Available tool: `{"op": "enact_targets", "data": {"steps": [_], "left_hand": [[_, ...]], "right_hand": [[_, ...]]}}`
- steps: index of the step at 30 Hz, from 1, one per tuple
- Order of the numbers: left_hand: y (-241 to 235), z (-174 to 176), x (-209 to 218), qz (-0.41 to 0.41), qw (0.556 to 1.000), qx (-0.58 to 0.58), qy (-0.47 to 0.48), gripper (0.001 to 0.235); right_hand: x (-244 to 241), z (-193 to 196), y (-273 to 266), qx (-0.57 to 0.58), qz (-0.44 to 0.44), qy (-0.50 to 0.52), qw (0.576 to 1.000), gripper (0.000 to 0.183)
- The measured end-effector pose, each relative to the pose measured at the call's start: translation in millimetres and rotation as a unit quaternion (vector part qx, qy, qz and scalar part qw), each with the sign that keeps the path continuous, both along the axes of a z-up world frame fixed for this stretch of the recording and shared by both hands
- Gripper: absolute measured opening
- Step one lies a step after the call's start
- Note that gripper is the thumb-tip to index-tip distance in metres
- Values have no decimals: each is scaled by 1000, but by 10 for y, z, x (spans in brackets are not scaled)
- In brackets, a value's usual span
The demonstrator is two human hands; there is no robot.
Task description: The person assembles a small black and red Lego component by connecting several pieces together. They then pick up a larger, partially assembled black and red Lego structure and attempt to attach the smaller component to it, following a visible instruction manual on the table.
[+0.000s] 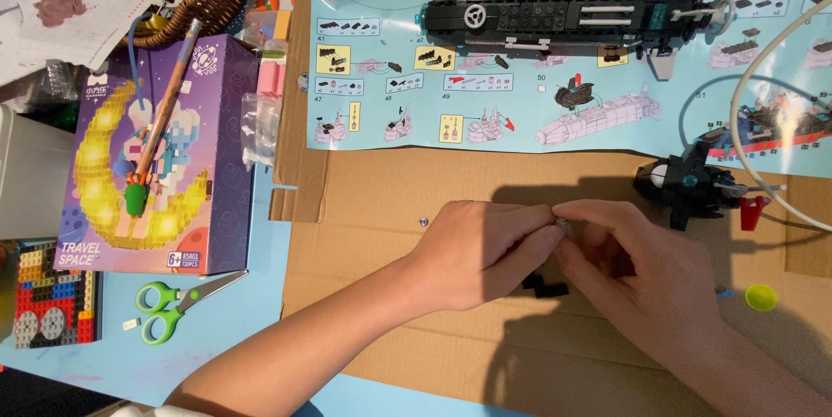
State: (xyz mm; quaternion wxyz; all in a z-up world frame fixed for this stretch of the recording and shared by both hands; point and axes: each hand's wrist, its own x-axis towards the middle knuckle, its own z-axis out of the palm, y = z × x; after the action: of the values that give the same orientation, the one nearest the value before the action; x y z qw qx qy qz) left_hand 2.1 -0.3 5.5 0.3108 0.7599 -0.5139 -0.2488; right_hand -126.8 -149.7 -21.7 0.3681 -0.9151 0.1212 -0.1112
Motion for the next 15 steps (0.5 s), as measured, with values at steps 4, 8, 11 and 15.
{"op": "enact_targets", "data": {"steps": [4,8,11,15], "left_hand": [[6,40,-2,2,1000,-15,14,28],[0,52,1,1,1000,9,10,29],[0,30,6,-4,1000,9,7,30],[0,37,0,-2,1000,2,11,29]], "right_hand": [[-19,6,8,-6,-16,-11,1000,29],[-22,24,26,-13,-15,-47,999,28],[-24,17,21,-25,-9,-75,997,26],[-15,91,44,-31,-7,-99,995,23]]}}
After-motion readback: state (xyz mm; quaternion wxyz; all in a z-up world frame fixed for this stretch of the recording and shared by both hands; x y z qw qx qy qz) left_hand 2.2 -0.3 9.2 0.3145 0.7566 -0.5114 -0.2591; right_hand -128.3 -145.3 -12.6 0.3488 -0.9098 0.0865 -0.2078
